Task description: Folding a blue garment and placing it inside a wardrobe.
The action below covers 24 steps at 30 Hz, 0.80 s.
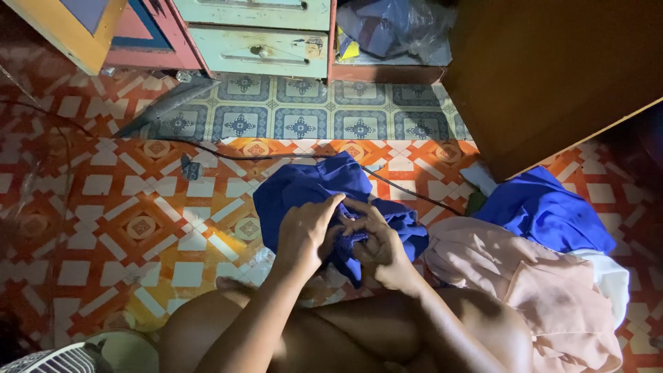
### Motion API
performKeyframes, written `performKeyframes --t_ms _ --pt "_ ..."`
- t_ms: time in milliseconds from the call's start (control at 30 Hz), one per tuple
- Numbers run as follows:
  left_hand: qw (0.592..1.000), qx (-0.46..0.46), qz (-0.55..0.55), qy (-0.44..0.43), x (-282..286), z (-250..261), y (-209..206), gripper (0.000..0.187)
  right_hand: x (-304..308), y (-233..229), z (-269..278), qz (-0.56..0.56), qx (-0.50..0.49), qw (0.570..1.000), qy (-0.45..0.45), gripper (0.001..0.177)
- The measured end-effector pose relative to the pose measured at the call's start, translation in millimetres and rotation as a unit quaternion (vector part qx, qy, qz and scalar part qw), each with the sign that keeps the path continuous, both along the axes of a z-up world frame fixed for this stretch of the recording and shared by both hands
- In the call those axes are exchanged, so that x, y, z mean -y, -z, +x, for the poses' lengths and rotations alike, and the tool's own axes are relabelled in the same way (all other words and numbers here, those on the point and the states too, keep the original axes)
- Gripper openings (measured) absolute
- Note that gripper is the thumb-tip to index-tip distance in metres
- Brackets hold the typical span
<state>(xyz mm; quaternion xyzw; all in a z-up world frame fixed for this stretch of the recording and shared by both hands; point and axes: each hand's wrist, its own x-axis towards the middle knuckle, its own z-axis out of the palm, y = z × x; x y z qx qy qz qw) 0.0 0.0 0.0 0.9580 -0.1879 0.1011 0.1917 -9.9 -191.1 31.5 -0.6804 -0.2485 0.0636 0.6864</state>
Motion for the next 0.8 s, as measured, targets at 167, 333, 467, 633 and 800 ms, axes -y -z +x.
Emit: performKeyframes --t_ms 167,333,467,633,800 --pt "0.999 -0.009 -0.031 -0.014 6.1 -0.4 3.4 0.058 2.4 17.5 0.9 -0.024 0.016 1.000 0.009 0.019" --pt "0.977 -0.060 -0.201 -0.035 2.7 10.9 29.9 0.031 6.7 24.7 10.4 -0.015 0.033 0.999 0.015 0.020" --pt "0.943 -0.046 -0.304 -0.128 -1.9 16.7 45.3 0.021 14.4 15.1 18.8 -0.021 0.060 0.997 0.047 0.019" --pt "0.906 0.001 -0.354 -0.232 -28.6 17.7 44.5 0.022 59.9 24.3 33.7 -0.045 0.098 0.983 0.151 0.027" --pt "0.850 0.000 -0.413 -0.327 -74.8 13.2 13.9 0.035 129.9 43.5 50.8 -0.156 0.083 0.910 0.376 0.023"
